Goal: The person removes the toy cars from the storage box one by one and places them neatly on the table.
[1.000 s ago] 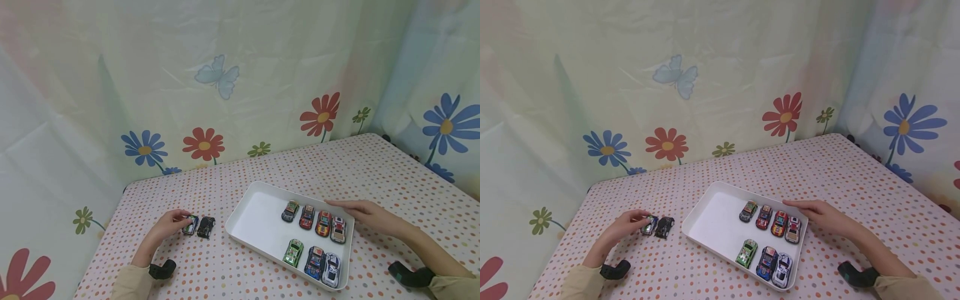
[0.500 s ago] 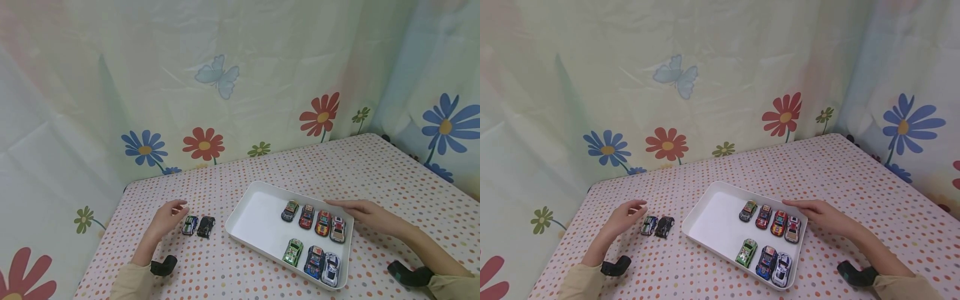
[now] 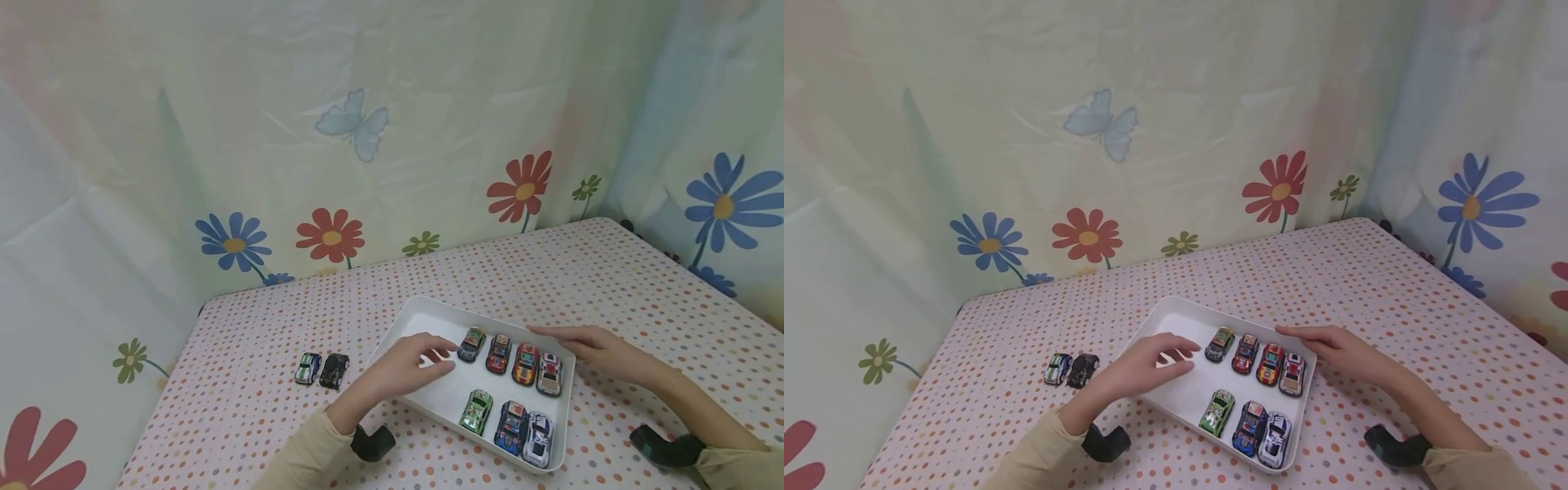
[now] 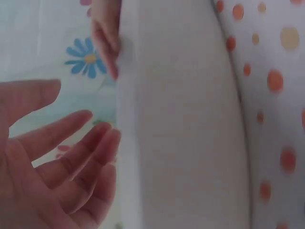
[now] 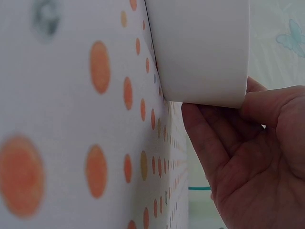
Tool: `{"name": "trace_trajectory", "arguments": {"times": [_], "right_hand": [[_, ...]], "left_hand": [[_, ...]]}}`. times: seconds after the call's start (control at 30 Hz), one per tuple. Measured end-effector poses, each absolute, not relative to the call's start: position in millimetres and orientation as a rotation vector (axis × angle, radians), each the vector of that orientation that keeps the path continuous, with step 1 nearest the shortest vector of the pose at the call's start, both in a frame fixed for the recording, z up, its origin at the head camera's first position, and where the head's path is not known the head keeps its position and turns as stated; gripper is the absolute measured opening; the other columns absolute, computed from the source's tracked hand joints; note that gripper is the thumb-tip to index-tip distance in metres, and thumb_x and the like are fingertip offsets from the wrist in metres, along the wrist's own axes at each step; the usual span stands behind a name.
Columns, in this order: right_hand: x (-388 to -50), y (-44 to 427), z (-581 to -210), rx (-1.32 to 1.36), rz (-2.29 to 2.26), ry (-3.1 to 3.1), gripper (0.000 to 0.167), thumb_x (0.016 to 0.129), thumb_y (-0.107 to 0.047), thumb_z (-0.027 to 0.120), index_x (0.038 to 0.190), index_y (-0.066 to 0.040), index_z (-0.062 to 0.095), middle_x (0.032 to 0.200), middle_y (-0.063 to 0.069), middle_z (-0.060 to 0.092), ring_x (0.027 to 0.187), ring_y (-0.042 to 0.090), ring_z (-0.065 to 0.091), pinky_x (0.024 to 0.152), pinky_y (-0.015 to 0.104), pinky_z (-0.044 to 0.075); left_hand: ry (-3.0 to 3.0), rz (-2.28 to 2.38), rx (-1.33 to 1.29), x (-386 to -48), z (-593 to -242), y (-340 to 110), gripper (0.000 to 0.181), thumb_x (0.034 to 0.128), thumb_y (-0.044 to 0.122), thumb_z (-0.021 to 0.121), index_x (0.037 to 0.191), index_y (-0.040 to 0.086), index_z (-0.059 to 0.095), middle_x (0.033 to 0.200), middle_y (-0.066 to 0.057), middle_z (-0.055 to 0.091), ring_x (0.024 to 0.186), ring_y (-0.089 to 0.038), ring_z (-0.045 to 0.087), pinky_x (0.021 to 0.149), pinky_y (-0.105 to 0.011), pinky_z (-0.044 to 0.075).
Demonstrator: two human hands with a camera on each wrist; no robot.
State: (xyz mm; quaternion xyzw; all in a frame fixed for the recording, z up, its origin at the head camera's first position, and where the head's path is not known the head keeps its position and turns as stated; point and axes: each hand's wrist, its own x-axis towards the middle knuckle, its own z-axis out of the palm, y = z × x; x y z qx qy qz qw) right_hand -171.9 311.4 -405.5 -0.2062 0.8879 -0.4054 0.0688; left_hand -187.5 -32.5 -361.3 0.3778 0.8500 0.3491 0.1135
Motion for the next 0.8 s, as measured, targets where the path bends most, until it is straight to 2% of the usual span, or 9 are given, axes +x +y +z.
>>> {"name": "trace_trajectory", "arguments": {"times": [0.17, 0.3, 0.43, 0.67, 0.8], "right_hand": [[-172, 310, -406, -0.627, -1.218, 2.674, 0.037, 0.100, -0.007, 0.041, 0.136, -0.004, 0.048, 0.136, 0.022, 0.044, 0.120, 0.043, 0.042, 0.090, 0.050, 0.040], [-173, 311, -405, -0.622, -1.219, 2.669, 0.037, 0.100, -0.007, 0.041, 0.136, -0.004, 0.048, 0.136, 0.023, 0.043, 0.121, 0.044, 0.040, 0.090, 0.051, 0.039], [-173, 310, -405, -0.615, -1.213, 2.671, 0.037, 0.100, -0.006, 0.041, 0.136, -0.004, 0.048, 0.136, 0.023, 0.043, 0.121, 0.044, 0.040, 0.090, 0.052, 0.039], [-173, 311, -405, -0.602, -1.203, 2.682, 0.037, 0.100, -0.007, 0.041, 0.136, -0.004, 0.048, 0.136, 0.023, 0.044, 0.120, 0.045, 0.040, 0.091, 0.054, 0.038], [-173, 311, -406, -0.607, -1.193, 2.689, 0.037, 0.100, -0.008, 0.040, 0.136, -0.004, 0.048, 0.135, 0.023, 0.044, 0.119, 0.045, 0.042, 0.090, 0.052, 0.039]], "left_hand": [[2.426, 0.891, 1.176, -187, -378, -8, 0.031, 0.0943, 0.022, 0.058, 0.121, 0.005, 0.061, 0.108, -0.001, 0.062, 0.092, -0.003, 0.055, 0.078, -0.019, 0.042], [2.454, 0.792, 1.137, -187, -385, -1, 0.033, 0.0924, 0.025, 0.061, 0.119, 0.006, 0.063, 0.099, 0.003, 0.059, 0.087, -0.002, 0.054, 0.072, -0.016, 0.043], [2.454, 0.734, 1.091, -185, -391, 2, 0.032, 0.0891, 0.026, 0.065, 0.116, 0.008, 0.066, 0.095, 0.005, 0.054, 0.086, -0.002, 0.051, 0.072, -0.016, 0.041], [2.426, 0.689, 1.107, -180, -394, 2, 0.032, 0.0850, 0.029, 0.070, 0.113, 0.014, 0.068, 0.095, 0.007, 0.048, 0.085, -0.002, 0.045, 0.072, -0.017, 0.039], [2.432, 0.682, 1.116, -176, -391, 2, 0.035, 0.0844, 0.031, 0.071, 0.115, 0.016, 0.063, 0.099, 0.007, 0.051, 0.089, -0.002, 0.048, 0.075, -0.018, 0.040]]}}
